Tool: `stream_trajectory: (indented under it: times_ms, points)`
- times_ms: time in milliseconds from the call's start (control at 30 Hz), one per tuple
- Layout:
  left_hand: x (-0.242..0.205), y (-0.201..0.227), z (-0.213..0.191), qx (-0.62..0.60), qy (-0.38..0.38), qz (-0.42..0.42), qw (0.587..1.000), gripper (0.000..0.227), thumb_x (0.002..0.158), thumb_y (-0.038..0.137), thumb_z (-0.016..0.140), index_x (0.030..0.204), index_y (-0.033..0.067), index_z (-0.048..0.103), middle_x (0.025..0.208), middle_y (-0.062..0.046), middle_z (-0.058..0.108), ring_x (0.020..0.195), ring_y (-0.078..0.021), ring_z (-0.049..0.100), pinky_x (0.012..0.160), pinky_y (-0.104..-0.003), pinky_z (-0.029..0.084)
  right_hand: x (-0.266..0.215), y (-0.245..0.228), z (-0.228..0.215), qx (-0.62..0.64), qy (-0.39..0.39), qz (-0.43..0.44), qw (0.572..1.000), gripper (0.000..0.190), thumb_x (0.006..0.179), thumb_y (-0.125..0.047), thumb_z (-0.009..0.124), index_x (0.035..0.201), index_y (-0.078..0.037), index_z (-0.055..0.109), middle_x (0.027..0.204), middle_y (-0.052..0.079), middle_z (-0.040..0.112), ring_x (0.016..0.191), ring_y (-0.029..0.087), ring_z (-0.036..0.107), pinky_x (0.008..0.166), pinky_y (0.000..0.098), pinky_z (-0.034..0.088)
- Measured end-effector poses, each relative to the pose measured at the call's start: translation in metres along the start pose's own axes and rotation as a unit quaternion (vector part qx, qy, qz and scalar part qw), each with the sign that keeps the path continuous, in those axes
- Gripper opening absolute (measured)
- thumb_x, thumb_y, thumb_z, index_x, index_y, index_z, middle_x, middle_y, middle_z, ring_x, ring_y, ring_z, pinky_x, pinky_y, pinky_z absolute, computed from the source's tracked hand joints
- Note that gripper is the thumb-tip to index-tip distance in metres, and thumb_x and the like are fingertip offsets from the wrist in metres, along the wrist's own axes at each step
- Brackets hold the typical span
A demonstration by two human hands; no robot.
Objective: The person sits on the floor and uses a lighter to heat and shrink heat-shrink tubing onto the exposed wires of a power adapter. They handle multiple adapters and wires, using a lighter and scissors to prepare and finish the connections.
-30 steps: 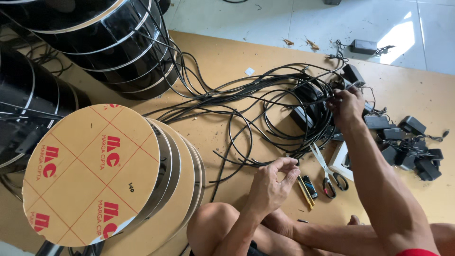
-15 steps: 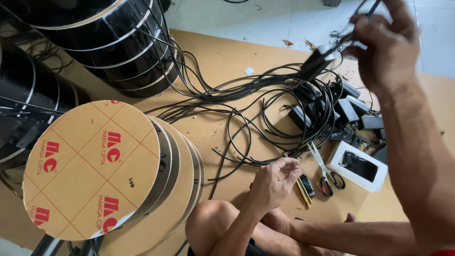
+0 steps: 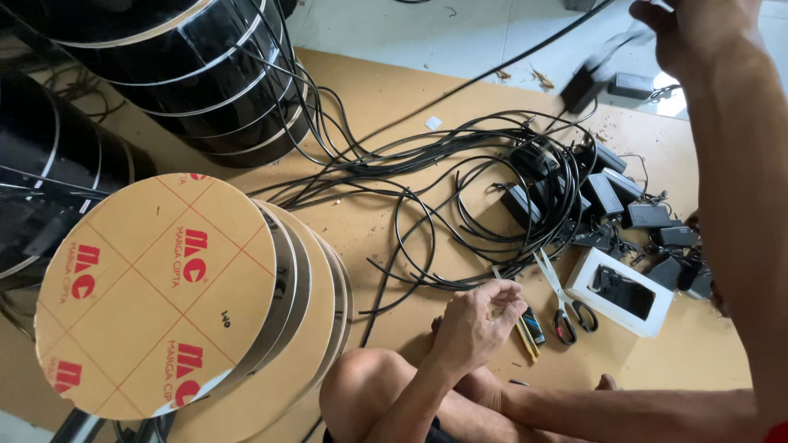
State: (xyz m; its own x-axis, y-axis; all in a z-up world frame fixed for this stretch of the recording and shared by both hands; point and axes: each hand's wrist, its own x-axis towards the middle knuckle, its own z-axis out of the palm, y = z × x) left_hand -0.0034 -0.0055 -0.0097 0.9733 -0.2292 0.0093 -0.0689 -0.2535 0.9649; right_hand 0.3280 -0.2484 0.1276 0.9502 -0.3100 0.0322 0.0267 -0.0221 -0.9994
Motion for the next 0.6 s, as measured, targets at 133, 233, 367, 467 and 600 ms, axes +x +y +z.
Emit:
stream_trajectory:
  times_ms: [133, 233, 367, 467, 600]
  points:
    - [0.006, 0.007, -0.001, 0.030, -0.021, -0.036, 0.999, 0.036, 0.096, 0.036, 0.060, 0.117, 0.0096, 0.070, 0.108, -0.003, 0.078, 0.099, -0.0179, 0.076, 0.085, -0.031, 0.060, 0.007, 0.003, 0.019, -0.031, 0.061, 0.023, 0.997, 0.025, 0.084, -0.018, 0.041, 0.099, -0.031, 0.057, 0.105, -0.013, 0.072, 0.089, 0.004, 0.081, 0.055, 0.0165, 0.053]
    - [0.005, 0.001, 0.004, -0.011, 0.000, 0.001, 1.000, 0.037, 0.095, 0.033, 0.056, 0.115, 0.0048, 0.070, 0.106, -0.009, 0.077, 0.097, -0.0208, 0.076, 0.084, -0.030, 0.060, 0.039, 0.075, 0.004, 0.014, 0.019, 0.194, 0.981, 0.025, 0.094, -0.034, 0.039, 0.094, -0.030, 0.064, 0.088, -0.007, 0.062, 0.072, 0.009, 0.063, 0.056, 0.0266, 0.038]
    - [0.004, -0.006, 0.004, 0.014, 0.001, 0.008, 1.000, 0.035, 0.097, 0.034, 0.064, 0.117, 0.0060, 0.070, 0.104, -0.009, 0.078, 0.087, -0.0204, 0.077, 0.074, -0.030, 0.063, 0.035, 0.158, 0.006, 0.080, 0.107, 0.200, 0.971, 0.029, 0.112, -0.008, 0.023, 0.088, -0.016, 0.038, 0.079, 0.002, 0.062, 0.057, 0.010, 0.056, 0.044, 0.0264, 0.048]
    - [0.003, -0.006, 0.006, 0.018, -0.002, -0.004, 1.000, 0.030, 0.095, 0.033, 0.068, 0.114, 0.0099, 0.071, 0.103, -0.005, 0.078, 0.090, -0.0187, 0.076, 0.079, -0.030, 0.062, 0.013, 0.201, 0.003, -0.029, 0.081, 0.280, 0.956, 0.019, 0.112, -0.022, 0.046, 0.108, -0.013, 0.061, 0.100, 0.000, 0.070, 0.072, 0.006, 0.068, 0.059, 0.0192, 0.062]
    - [0.006, -0.005, 0.007, 0.025, -0.009, -0.009, 1.000, 0.027, 0.095, 0.032, 0.066, 0.112, 0.0114, 0.071, 0.102, -0.003, 0.078, 0.092, -0.0175, 0.076, 0.082, -0.029, 0.061, 0.032, 0.280, 0.001, 0.095, 0.088, 0.254, 0.958, 0.014, 0.097, 0.007, 0.056, 0.097, -0.006, 0.057, 0.073, 0.003, 0.058, 0.053, 0.012, 0.055, 0.041, 0.0240, 0.044]
